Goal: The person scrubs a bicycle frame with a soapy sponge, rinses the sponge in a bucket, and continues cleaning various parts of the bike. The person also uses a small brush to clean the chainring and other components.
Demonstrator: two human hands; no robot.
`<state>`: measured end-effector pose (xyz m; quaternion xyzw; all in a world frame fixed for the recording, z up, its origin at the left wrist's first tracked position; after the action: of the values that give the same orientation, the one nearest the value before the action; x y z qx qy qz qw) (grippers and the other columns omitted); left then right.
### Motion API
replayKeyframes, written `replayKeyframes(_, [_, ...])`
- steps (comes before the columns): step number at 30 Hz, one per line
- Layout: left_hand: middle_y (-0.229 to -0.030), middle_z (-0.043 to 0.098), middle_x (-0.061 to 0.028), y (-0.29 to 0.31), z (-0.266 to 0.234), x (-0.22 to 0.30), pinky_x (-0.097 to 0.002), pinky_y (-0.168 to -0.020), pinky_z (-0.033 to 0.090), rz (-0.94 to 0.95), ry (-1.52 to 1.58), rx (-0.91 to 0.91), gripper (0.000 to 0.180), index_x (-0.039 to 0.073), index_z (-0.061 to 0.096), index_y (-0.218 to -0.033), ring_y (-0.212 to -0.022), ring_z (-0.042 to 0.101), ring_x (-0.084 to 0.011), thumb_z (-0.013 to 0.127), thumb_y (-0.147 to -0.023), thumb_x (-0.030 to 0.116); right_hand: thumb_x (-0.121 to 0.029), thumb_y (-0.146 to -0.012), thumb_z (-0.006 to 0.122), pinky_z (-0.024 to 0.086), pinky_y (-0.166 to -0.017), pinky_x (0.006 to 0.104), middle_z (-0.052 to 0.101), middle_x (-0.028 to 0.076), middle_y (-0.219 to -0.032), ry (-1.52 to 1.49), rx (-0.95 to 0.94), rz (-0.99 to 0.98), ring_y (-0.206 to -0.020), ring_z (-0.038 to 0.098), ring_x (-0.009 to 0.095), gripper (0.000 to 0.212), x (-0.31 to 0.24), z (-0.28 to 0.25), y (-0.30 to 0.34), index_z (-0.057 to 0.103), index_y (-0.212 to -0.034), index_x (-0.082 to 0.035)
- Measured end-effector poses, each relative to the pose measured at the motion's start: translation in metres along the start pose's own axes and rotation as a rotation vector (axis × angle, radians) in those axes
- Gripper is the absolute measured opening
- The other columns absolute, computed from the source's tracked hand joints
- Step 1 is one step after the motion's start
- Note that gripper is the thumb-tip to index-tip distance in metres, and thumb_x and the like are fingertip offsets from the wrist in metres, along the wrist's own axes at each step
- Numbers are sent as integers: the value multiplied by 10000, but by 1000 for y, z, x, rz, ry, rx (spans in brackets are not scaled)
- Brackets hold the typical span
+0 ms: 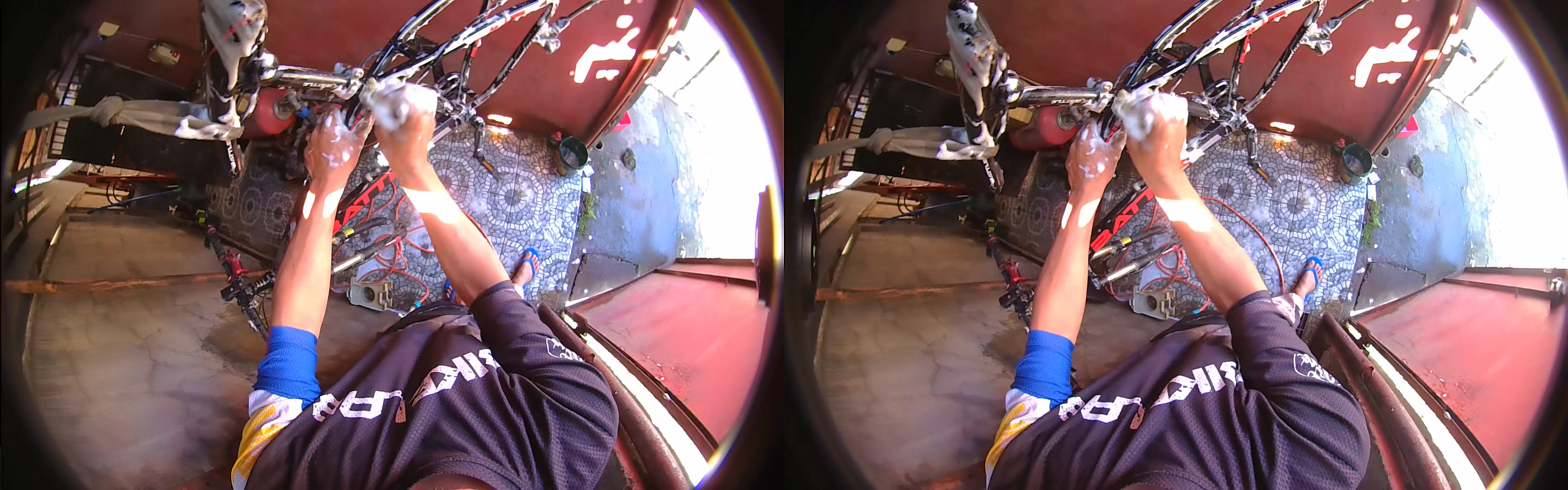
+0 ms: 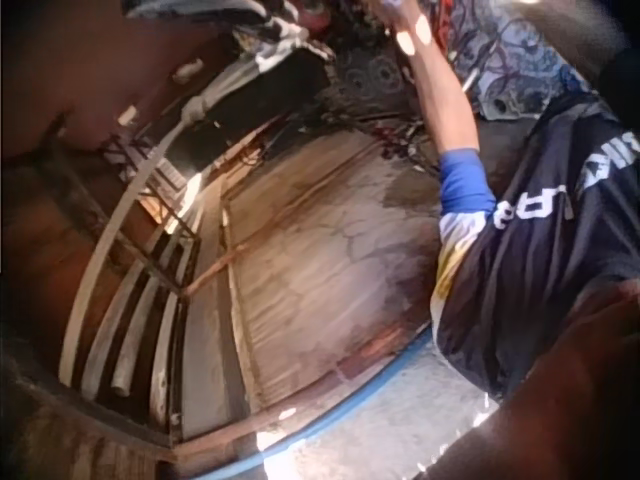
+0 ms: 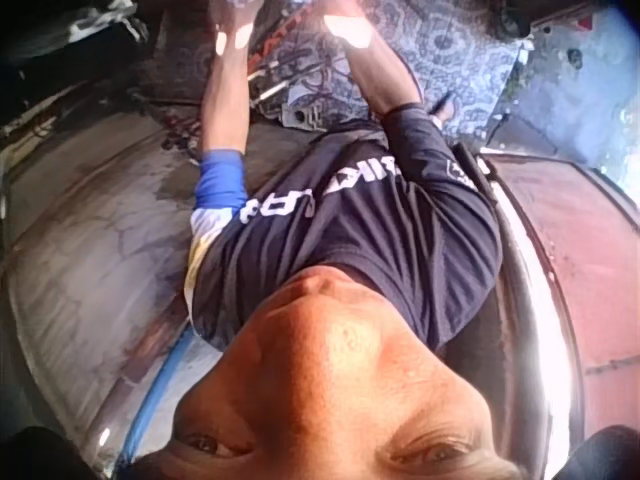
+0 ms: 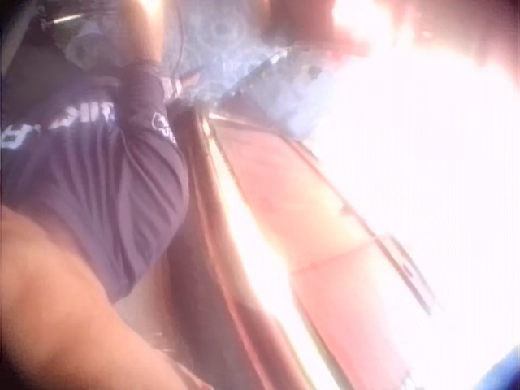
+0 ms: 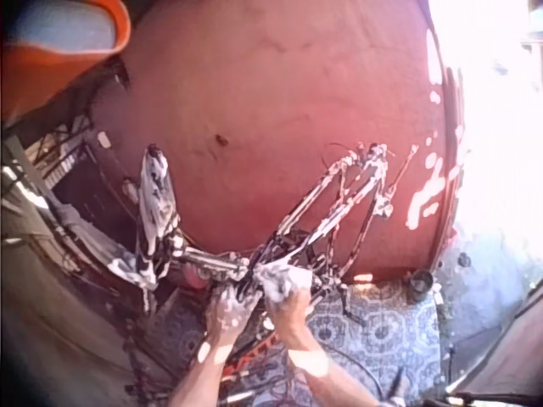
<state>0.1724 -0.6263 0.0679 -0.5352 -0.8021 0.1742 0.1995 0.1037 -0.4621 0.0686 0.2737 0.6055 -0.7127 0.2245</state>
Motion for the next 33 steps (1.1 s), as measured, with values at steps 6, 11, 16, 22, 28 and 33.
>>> replayKeyframes(6, [-1057,701,-300,-8,-8,25,-504,-856,565,-65,11,-123,756,-75,654,-1184,-990,688,-458,702,-882,617,-16,-636,743,495,-756,463,677,104,-950,199,-16,-11,-892,625,366,323,27,-10,0,710,-940,-118])
replayKeyframes(11, [-1019,710,-293,-2,-6,14,-497,-840,571,-14,-34,5,756,-72,663,-1169,-952,700,-450,722,-864,617,-59,-638,769,499,-807,450,671,86,-856,270,-88,32,-900,631,349,241,27,-26,-23,702,-867,-97])
replayKeyframes(16, [-1062,712,-282,1,-7,16,-479,-838,576,18,26,39,730,-61,669,-1151,-971,704,-435,742,-854,601,-73,-770,800,502,-667,405,680,108,-777,141,15,39,-707,643,296,138,20,-29,-22,688,-846,-49])
replayKeyframes(22, [-1090,715,-278,3,-9,25,-460,-852,588,55,-25,51,732,-79,665,-1158,-978,715,-411,710,-881,598,-109,-943,702,475,-518,235,673,61,-844,-758,436,790,-656,634,108,98,76,-36,4,644,-986,-42])
replayKeyframes(28, [-1002,723,-266,-2,-16,35,-465,-787,593,20,63,-14,636,-59,679,-1100,-906,715,-425,743,-883,536,-139,-890,733,574,-669,381,712,133,-849,92,94,487,-711,703,244,218,60,-46,-23,629,-1007,12])
replayKeyframes(33, [-1015,720,-280,-2,-11,34,-472,-777,590,49,40,32,665,-63,680,-1100,-901,711,-436,717,-891,567,-188,-904,728,573,-727,377,737,162,-877,94,69,476,-802,734,248,258,65,-48,-27,650,-1018,30])
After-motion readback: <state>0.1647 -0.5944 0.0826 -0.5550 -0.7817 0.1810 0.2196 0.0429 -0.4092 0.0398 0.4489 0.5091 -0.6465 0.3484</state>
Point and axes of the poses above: each hand's wrist, its own y-axis away from the middle knuckle, its own z-axis out of the palm, x = y × z, the point moved 8 cm from there along -y, towards the middle knuckle
